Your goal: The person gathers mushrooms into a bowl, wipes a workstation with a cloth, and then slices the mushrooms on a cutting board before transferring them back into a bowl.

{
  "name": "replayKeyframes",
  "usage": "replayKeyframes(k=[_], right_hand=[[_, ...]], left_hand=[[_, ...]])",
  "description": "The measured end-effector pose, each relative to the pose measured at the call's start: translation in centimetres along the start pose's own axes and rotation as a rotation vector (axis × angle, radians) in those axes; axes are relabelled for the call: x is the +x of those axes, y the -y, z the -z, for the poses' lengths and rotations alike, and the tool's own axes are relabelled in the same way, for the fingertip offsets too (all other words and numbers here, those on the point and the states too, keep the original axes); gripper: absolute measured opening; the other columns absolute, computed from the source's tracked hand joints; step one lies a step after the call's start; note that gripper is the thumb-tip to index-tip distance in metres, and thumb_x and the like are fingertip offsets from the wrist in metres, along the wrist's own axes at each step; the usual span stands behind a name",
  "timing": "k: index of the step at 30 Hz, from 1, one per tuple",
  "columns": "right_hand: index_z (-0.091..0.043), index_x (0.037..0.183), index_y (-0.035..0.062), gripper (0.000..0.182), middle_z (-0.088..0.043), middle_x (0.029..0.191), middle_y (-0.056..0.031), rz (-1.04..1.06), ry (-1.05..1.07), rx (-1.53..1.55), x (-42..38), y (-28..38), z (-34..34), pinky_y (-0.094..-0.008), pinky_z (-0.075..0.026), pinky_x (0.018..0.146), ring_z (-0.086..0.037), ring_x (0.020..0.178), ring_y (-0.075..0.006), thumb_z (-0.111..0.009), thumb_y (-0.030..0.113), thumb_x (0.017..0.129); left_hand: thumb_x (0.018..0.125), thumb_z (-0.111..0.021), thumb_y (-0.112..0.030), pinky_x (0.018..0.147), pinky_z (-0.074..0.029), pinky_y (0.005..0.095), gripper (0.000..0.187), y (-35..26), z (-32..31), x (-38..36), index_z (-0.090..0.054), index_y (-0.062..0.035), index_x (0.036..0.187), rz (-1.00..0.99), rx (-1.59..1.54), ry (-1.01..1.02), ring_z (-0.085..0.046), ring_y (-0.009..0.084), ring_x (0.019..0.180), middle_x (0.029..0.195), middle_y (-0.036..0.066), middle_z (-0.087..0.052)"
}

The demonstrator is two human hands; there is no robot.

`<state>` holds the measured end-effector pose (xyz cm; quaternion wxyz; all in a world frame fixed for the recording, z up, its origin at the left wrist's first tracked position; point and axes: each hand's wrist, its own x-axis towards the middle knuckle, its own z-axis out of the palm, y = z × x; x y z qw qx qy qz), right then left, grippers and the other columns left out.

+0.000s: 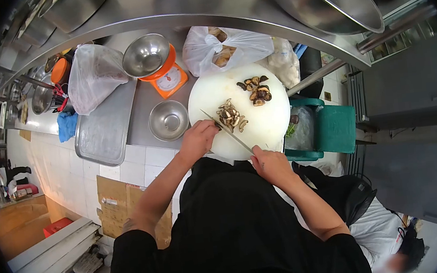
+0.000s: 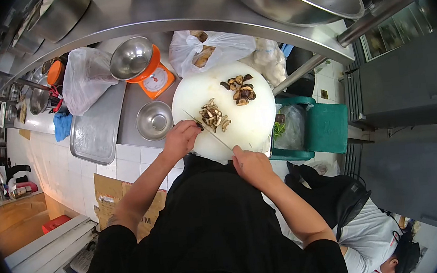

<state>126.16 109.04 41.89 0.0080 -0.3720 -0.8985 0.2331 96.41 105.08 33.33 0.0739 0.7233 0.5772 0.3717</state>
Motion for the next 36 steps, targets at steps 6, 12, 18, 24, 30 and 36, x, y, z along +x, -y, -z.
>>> replayKeyframes(k=[6,12,18,24,30,36], right_hand=[[-0.057,0.107,0.0045,0.017,-0.074,0.077,-0.02,-0.031,0.051,-0.013,-2.3,0.7,2.0,-0.0576,-0.058,0.067,-0.074,0.072,-0.0441,-0.065,0.02,0.107],[-0.056,0.108,0.0042,0.018,-0.074,0.078,-0.0214,-0.066,0.034,-0.003,1.6,0.6,-2.0,-0.0575,-0.058,0.067,-0.075,0.075,-0.0451,-0.064,0.02,0.107],[-0.057,0.108,0.0041,0.017,-0.075,0.08,-0.0224,-0.022,0.045,0.008,1.5,1.1,0.8,-0.0583,-0.059,0.068,-0.075,0.075,-0.0464,-0.064,0.02,0.107],[-0.057,0.109,0.0044,0.017,-0.075,0.079,-0.0223,-0.038,0.081,0.014,-0.4,0.5,0.9,-0.0594,-0.059,0.069,-0.076,0.077,-0.0463,-0.065,0.019,0.106],[-0.055,0.111,0.0054,0.02,-0.075,0.081,-0.0217,-0.022,0.043,0.036,3.9,0.8,-1.2,-0.0612,-0.058,0.071,-0.075,0.078,-0.0476,-0.063,0.023,0.109],[-0.056,0.111,0.0051,0.02,-0.074,0.078,-0.0232,-0.046,0.133,0.02,0.4,0.5,1.7,-0.0602,-0.059,0.072,-0.076,0.08,-0.0463,-0.065,0.022,0.107]], left_hand=[[0.09,-0.079,-0.005,0.078,-0.061,0.0396,0.007,-0.3,0.2,0.4,-0.078,-0.0073,0.097,-0.009,0.009,-0.002,-0.071,0.0263,0.092,0.106,0.004,-0.071],[0.09,-0.078,-0.005,0.079,-0.061,0.0399,0.008,-0.3,0.3,0.5,-0.077,-0.007,0.097,0.008,0.009,0.021,-0.071,0.0273,0.092,0.106,0.005,-0.072],[0.09,-0.078,-0.003,0.079,-0.061,0.0408,0.009,-0.1,0.2,0.4,-0.076,-0.0061,0.098,0.01,-0.029,0.003,-0.071,0.0289,0.092,0.106,0.006,-0.073],[0.089,-0.078,-0.003,0.081,-0.061,0.0417,0.011,-0.2,0.3,0.3,-0.075,-0.0064,0.099,0.039,-0.04,0.005,-0.071,0.0293,0.094,0.105,0.006,-0.072],[0.088,-0.077,-0.003,0.082,-0.061,0.0419,0.012,-0.2,0.4,0.2,-0.075,-0.0057,0.1,0.045,-0.043,0.018,-0.071,0.029,0.095,0.107,0.007,-0.073],[0.089,-0.077,-0.002,0.084,-0.061,0.0416,0.012,-0.1,0.3,0.0,-0.077,-0.005,0.1,0.04,-0.048,0.01,-0.072,0.0297,0.097,0.108,0.007,-0.074]])
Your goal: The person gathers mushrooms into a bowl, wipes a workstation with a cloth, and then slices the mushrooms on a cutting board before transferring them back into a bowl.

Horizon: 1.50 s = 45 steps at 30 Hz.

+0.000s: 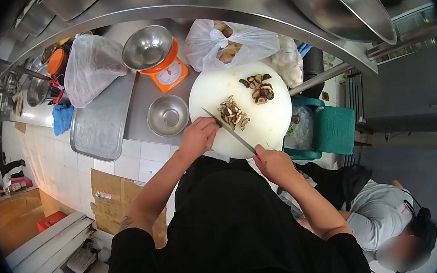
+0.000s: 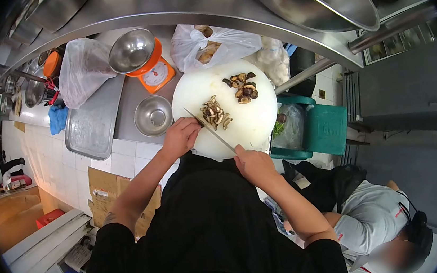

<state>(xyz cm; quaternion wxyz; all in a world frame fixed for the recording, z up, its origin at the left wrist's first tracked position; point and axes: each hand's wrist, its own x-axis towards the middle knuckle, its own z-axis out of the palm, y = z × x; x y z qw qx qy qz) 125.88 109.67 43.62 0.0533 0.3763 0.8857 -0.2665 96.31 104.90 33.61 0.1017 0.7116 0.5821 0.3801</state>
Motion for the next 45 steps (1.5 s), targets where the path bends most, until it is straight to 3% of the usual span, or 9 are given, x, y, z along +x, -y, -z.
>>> replayKeyframes(k=[8,15,21,27,30,33,38,41,45], right_hand=[[-0.055,0.11,0.0048,0.019,-0.075,0.082,-0.0233,0.013,-0.021,0.017,3.9,0.0,-2.2,-0.0604,-0.059,0.072,-0.076,0.081,-0.0474,-0.064,0.022,0.107],[-0.056,0.11,0.0048,0.02,-0.075,0.082,-0.0232,-0.002,0.038,0.011,0.3,-0.4,-0.2,-0.0604,-0.059,0.073,-0.075,0.082,-0.0471,-0.064,0.023,0.107],[-0.057,0.109,0.0051,0.021,-0.075,0.082,-0.0215,-0.022,-0.008,0.018,3.1,-0.5,-2.3,-0.0604,-0.058,0.074,-0.074,0.081,-0.048,-0.065,0.024,0.107],[-0.058,0.105,0.0066,0.02,-0.074,0.081,-0.0206,-0.021,-0.057,0.162,0.5,-2.5,-0.9,-0.0575,-0.057,0.071,-0.074,0.08,-0.0471,-0.069,0.024,0.107],[-0.058,0.104,0.0062,0.021,-0.074,0.082,-0.02,-0.027,-0.035,0.187,-0.8,-2.9,-0.3,-0.0572,-0.058,0.071,-0.074,0.08,-0.0469,-0.07,0.023,0.106],[-0.059,0.106,0.0066,0.021,-0.075,0.083,-0.0201,0.062,-0.017,0.176,-0.6,-3.1,-0.9,-0.0582,-0.058,0.072,-0.074,0.08,-0.047,-0.07,0.025,0.106],[-0.061,0.11,0.0066,0.022,-0.076,0.084,-0.0199,0.056,0.02,0.191,0.9,-3.1,-2.7,-0.0588,-0.059,0.073,-0.075,0.081,-0.0463,-0.068,0.027,0.107],[-0.062,0.111,0.0061,0.022,-0.076,0.084,-0.02,0.019,0.05,0.193,1.4,-3.1,-2.4,-0.0587,-0.059,0.074,-0.075,0.082,-0.0459,-0.067,0.027,0.107],[-0.062,0.112,0.006,0.022,-0.076,0.085,-0.0204,-0.001,0.021,0.218,1.5,-3.8,-2.4,-0.0591,-0.059,0.074,-0.075,0.083,-0.0466,-0.067,0.027,0.107]], left_hand=[[0.089,-0.076,-0.003,0.085,-0.061,0.0417,0.011,0.0,0.1,0.0,-0.077,-0.0049,0.1,0.019,-0.01,0.005,-0.072,0.0302,0.097,0.109,0.007,-0.074],[0.09,-0.076,-0.002,0.084,-0.061,0.0421,0.011,0.1,0.0,-0.1,-0.077,-0.0044,0.101,0.008,-0.014,-0.004,-0.071,0.0305,0.096,0.109,0.008,-0.074],[0.09,-0.077,-0.002,0.084,-0.061,0.0425,0.014,-0.1,0.1,-0.1,-0.077,-0.0036,0.103,0.015,-0.003,0.003,-0.072,0.0306,0.097,0.11,0.008,-0.075],[0.092,-0.075,0.0,0.088,-0.061,0.0422,0.019,-1.0,0.9,0.2,-0.079,-0.0032,0.11,-0.004,-0.033,-0.005,-0.073,0.0317,0.103,0.119,0.009,-0.076],[0.092,-0.075,0.001,0.089,-0.062,0.0426,0.02,-2.5,2.3,2.3,-0.079,-0.0036,0.111,0.085,-0.125,-0.103,-0.073,0.0335,0.105,0.123,0.011,-0.077],[0.092,-0.078,0.0,0.093,-0.061,0.042,0.026,-2.4,1.8,8.5,-0.08,-0.0065,0.117,0.008,-0.146,-0.127,-0.074,0.0347,0.11,0.122,0.011,-0.078],[0.09,-0.075,-0.001,0.091,-0.06,0.0455,0.024,1.6,-5.5,17.2,-0.074,-0.0068,0.114,-0.066,0.222,0.242,-0.073,0.0345,0.109,0.114,0.01,-0.077],[0.089,-0.074,-0.001,0.088,-0.06,0.0468,0.02,2.3,-7.0,18.3,-0.072,-0.0061,0.109,-0.101,0.267,0.261,-0.073,0.0354,0.104,0.11,0.01,-0.076],[0.091,-0.076,-0.003,0.084,-0.06,0.0419,0.021,1.5,-3.1,16.3,-0.073,-0.0053,0.111,0.067,-0.074,0.187,-0.073,0.0321,0.094,0.106,0.01,-0.075]])
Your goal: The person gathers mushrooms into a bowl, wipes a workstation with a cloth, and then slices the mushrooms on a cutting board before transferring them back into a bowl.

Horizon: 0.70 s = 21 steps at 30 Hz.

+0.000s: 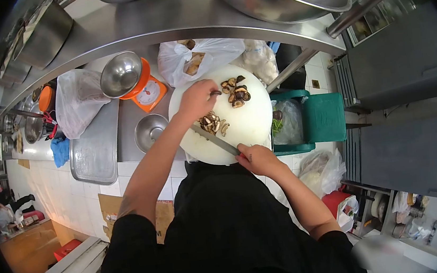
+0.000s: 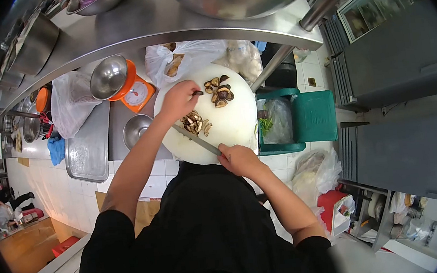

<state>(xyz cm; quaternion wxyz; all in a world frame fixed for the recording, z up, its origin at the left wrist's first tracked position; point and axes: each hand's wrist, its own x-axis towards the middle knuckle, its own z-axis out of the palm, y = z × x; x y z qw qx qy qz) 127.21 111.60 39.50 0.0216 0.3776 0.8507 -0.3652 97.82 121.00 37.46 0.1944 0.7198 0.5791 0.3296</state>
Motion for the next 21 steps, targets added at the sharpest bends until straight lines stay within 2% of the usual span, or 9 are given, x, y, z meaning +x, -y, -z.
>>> replayKeyframes(k=[3,6,9,13,16,21], right_hand=[[-0.062,0.112,0.0057,0.022,-0.077,0.086,-0.0201,-0.06,-0.016,-0.038,-0.2,-0.3,0.2,-0.0588,-0.059,0.075,-0.074,0.083,-0.0474,-0.067,0.027,0.107],[-0.061,0.111,0.0052,0.023,-0.076,0.085,-0.0207,-0.081,-0.028,0.02,-0.4,0.1,0.7,-0.059,-0.058,0.075,-0.074,0.083,-0.0481,-0.067,0.027,0.108],[-0.06,0.109,0.0045,0.024,-0.075,0.084,-0.0217,-0.101,-0.024,0.015,-0.3,0.5,0.3,-0.0589,-0.058,0.077,-0.074,0.083,-0.048,-0.067,0.027,0.108],[-0.058,0.107,0.0044,0.023,-0.075,0.082,-0.0221,-0.095,-0.044,-0.062,-0.5,1.6,0.5,-0.0586,-0.057,0.076,-0.074,0.082,-0.0475,-0.066,0.026,0.108],[-0.058,0.106,0.0039,0.021,-0.075,0.081,-0.0217,-0.037,-0.082,-0.096,-0.6,2.5,0.7,-0.0584,-0.057,0.073,-0.074,0.08,-0.0467,-0.065,0.023,0.108],[-0.057,0.107,0.0031,0.019,-0.075,0.081,-0.0215,0.027,-0.121,-0.201,-0.2,2.6,-0.4,-0.0571,-0.059,0.069,-0.075,0.076,-0.0446,-0.063,0.021,0.108]], left_hand=[[0.091,-0.078,0.0,0.084,-0.06,0.0377,0.024,-0.1,3.2,-5.9,-0.074,-0.0042,0.114,0.078,-0.217,-0.123,-0.071,0.0299,0.088,0.107,0.012,-0.074],[0.091,-0.075,0.001,0.086,-0.062,0.0431,0.025,-1.1,2.9,-11.4,-0.074,-0.0066,0.115,0.184,-0.279,-0.174,-0.075,0.0358,0.099,0.115,0.013,-0.074],[0.093,-0.073,0.002,0.09,-0.062,0.0453,0.026,0.0,0.4,-14.0,-0.074,-0.0056,0.118,-0.012,0.031,-0.176,-0.073,0.0368,0.106,0.124,0.013,-0.073],[0.094,-0.075,0.0,0.092,-0.061,0.0456,0.029,-1.1,0.0,-17.0,-0.075,-0.005,0.122,0.022,0.094,-0.208,-0.072,0.0363,0.112,0.127,0.012,-0.073],[0.091,-0.079,-0.001,0.092,-0.061,0.0433,0.027,-1.8,0.8,-17.1,-0.077,-0.0063,0.118,0.012,0.077,-0.234,-0.073,0.0344,0.109,0.124,0.011,-0.074],[0.093,-0.081,-0.008,0.088,-0.061,0.0419,0.015,-0.6,0.3,-16.0,-0.078,-0.0087,0.108,-0.025,0.12,-0.183,-0.073,0.0295,0.105,0.115,0.005,-0.073]])
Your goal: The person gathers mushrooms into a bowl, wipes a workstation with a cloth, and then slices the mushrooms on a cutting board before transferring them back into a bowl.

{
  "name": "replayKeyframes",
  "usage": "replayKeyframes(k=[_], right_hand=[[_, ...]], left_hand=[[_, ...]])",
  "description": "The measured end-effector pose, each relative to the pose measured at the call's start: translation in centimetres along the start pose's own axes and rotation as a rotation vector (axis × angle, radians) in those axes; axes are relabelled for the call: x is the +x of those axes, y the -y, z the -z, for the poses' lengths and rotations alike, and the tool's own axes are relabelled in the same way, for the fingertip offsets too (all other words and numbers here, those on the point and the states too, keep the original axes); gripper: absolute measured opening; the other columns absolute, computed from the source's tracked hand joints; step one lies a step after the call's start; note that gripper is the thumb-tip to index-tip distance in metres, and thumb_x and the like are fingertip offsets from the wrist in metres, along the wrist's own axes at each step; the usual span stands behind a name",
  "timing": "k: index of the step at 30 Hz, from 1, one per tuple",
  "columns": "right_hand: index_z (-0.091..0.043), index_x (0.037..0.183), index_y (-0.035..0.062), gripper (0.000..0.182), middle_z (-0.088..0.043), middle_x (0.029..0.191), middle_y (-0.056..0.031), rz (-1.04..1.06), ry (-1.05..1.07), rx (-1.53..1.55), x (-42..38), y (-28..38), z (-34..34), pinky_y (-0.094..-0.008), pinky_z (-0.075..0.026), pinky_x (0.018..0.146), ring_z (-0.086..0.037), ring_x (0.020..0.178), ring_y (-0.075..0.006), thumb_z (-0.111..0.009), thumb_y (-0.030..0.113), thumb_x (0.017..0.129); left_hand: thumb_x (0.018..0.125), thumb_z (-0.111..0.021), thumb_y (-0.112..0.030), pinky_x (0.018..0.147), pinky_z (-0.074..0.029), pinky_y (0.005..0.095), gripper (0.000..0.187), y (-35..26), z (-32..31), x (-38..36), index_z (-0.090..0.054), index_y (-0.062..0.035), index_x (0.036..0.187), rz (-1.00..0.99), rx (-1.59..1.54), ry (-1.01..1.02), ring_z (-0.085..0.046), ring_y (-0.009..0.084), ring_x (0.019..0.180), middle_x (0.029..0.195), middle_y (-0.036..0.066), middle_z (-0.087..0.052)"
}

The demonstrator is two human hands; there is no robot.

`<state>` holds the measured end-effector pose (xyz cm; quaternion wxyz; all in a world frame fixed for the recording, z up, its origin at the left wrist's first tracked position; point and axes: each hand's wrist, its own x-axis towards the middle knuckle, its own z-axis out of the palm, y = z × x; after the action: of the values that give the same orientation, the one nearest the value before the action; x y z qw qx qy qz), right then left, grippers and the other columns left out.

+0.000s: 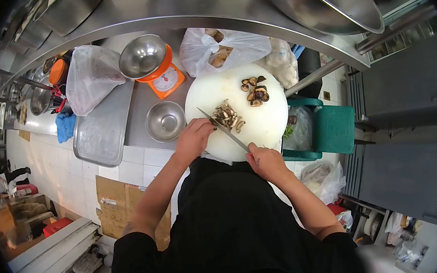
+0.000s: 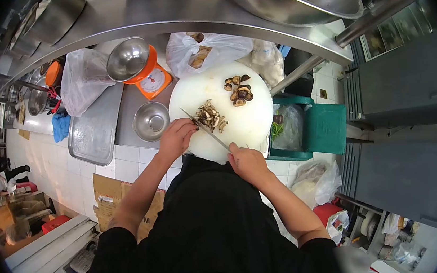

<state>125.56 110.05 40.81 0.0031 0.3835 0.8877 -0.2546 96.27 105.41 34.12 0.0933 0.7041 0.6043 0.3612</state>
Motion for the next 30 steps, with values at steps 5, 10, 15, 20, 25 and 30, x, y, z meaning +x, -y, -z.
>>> replayKeyframes(k=[5,10,15,20,25,30], right_hand=[[-0.056,0.107,0.0034,0.018,-0.075,0.08,-0.0213,0.0,0.007,-0.022,-1.0,0.9,1.1,-0.0569,-0.059,0.069,-0.075,0.075,-0.0447,-0.063,0.02,0.108],[-0.055,0.108,0.0034,0.018,-0.074,0.079,-0.0218,-0.038,0.038,-0.028,-1.9,1.7,2.2,-0.0582,-0.059,0.069,-0.075,0.075,-0.0458,-0.063,0.02,0.108],[-0.056,0.109,0.003,0.018,-0.074,0.078,-0.0225,-0.023,0.003,0.012,2.0,1.5,-1.5,-0.0591,-0.058,0.069,-0.074,0.076,-0.0468,-0.063,0.019,0.108],[-0.057,0.111,0.003,0.018,-0.074,0.078,-0.0231,0.0,0.011,0.013,1.1,1.9,1.3,-0.06,-0.058,0.07,-0.075,0.077,-0.0473,-0.064,0.019,0.107],[-0.056,0.111,0.0033,0.019,-0.074,0.079,-0.0233,-0.039,0.069,-0.004,-0.2,1.8,0.9,-0.06,-0.058,0.07,-0.075,0.078,-0.0474,-0.065,0.02,0.107],[-0.055,0.111,0.0037,0.021,-0.074,0.078,-0.0238,-0.012,0.013,0.04,3.7,2.0,-1.3,-0.0613,-0.057,0.071,-0.074,0.078,-0.0492,-0.065,0.021,0.107]], left_hand=[[0.093,-0.081,-0.012,0.084,-0.062,0.041,0.01,0.7,-0.5,0.0,-0.076,-0.0102,0.101,-0.014,0.022,-0.004,-0.073,0.0262,0.101,0.11,0.003,-0.072],[0.092,-0.081,-0.011,0.082,-0.062,0.0415,0.009,0.7,-0.5,0.3,-0.075,-0.0093,0.099,-0.03,0.022,-0.003,-0.072,0.0266,0.097,0.107,0.004,-0.071],[0.09,-0.08,-0.009,0.082,-0.062,0.0417,0.009,1.0,-0.6,0.2,-0.075,-0.0085,0.098,-0.045,-0.002,0.005,-0.073,0.0276,0.096,0.107,0.005,-0.072],[0.088,-0.078,-0.006,0.082,-0.062,0.0419,0.009,1.2,-0.3,0.2,-0.076,-0.0081,0.096,-0.055,-0.017,0.003,-0.073,0.0279,0.096,0.108,0.005,-0.073],[0.086,-0.077,-0.004,0.082,-0.062,0.0416,0.01,1.1,-0.3,0.0,-0.076,-0.0082,0.095,-0.059,-0.009,-0.006,-0.073,0.0281,0.096,0.108,0.005,-0.074],[0.086,-0.077,-0.004,0.081,-0.062,0.0412,0.011,1.1,-0.3,0.0,-0.077,-0.0083,0.096,-0.057,-0.002,-0.02,-0.073,0.0283,0.096,0.107,0.005,-0.073]])
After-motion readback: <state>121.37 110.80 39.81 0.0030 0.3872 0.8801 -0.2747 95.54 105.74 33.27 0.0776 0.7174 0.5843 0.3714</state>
